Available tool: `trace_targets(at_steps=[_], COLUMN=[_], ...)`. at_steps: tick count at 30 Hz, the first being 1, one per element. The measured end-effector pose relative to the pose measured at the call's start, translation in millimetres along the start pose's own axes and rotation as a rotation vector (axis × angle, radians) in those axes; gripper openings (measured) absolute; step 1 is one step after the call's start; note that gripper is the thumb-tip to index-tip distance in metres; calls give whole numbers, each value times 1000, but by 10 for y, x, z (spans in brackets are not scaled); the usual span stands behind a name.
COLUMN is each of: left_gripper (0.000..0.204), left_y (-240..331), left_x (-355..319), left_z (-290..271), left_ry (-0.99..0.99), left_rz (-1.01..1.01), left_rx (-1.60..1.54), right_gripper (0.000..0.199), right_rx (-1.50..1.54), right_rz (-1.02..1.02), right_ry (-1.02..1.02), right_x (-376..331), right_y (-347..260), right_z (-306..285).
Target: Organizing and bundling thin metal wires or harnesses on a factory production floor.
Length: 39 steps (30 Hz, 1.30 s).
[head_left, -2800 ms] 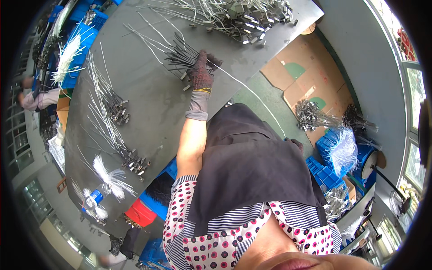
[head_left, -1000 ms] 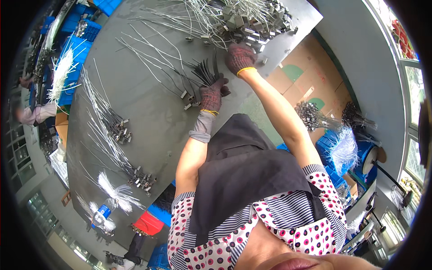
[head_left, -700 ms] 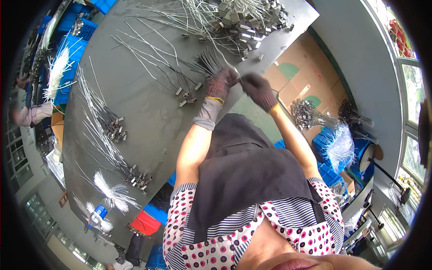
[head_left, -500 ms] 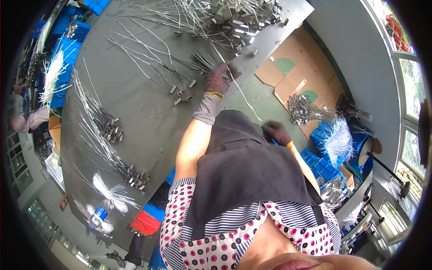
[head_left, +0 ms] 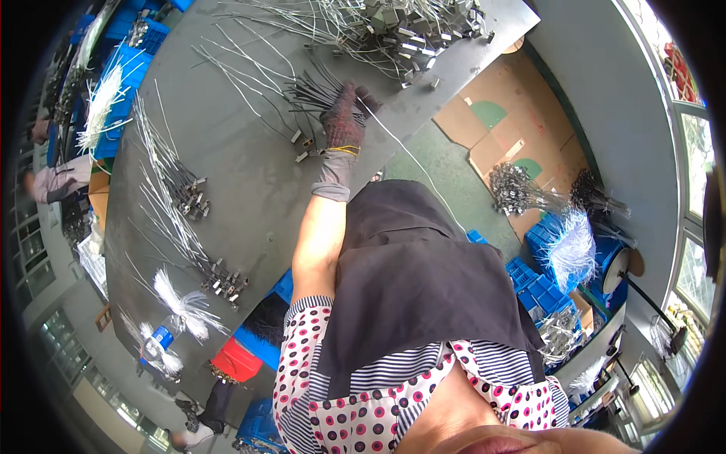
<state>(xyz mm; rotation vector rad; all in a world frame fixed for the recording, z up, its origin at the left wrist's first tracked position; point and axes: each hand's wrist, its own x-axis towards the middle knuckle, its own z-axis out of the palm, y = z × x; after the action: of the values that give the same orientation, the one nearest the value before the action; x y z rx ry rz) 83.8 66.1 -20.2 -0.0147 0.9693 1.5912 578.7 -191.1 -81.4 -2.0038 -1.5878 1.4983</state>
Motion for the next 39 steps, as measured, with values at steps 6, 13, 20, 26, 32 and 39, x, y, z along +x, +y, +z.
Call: trace_targets(at_steps=[6,13,20,26,32,39], left_gripper=[31,36,33,26,24,26], left_y=[-88,-294,-50,530,334,506], left_x=[-292,-749,-650,-379,-485,-551], left_z=[-69,214,209,33,80,82], left_ry=[-167,-298,-153,18,30,36], left_rz=[-144,-254,30,170,302,190], left_rx=[178,298,251,340,733,557], right_gripper=[41,41,28,41,35,26], right_rx=[-35,382,814,490,624,458], right_rz=[103,-37,228,79,107,-81], right_ry=[-117,-260,-608,-541,-460,-471], right_x=[461,1257,1116,1330,1692,1932], right_y=[-1518,-2893,-3566,-3357,-4103,-4518], right_z=[-19,406,654,819,971,1249])
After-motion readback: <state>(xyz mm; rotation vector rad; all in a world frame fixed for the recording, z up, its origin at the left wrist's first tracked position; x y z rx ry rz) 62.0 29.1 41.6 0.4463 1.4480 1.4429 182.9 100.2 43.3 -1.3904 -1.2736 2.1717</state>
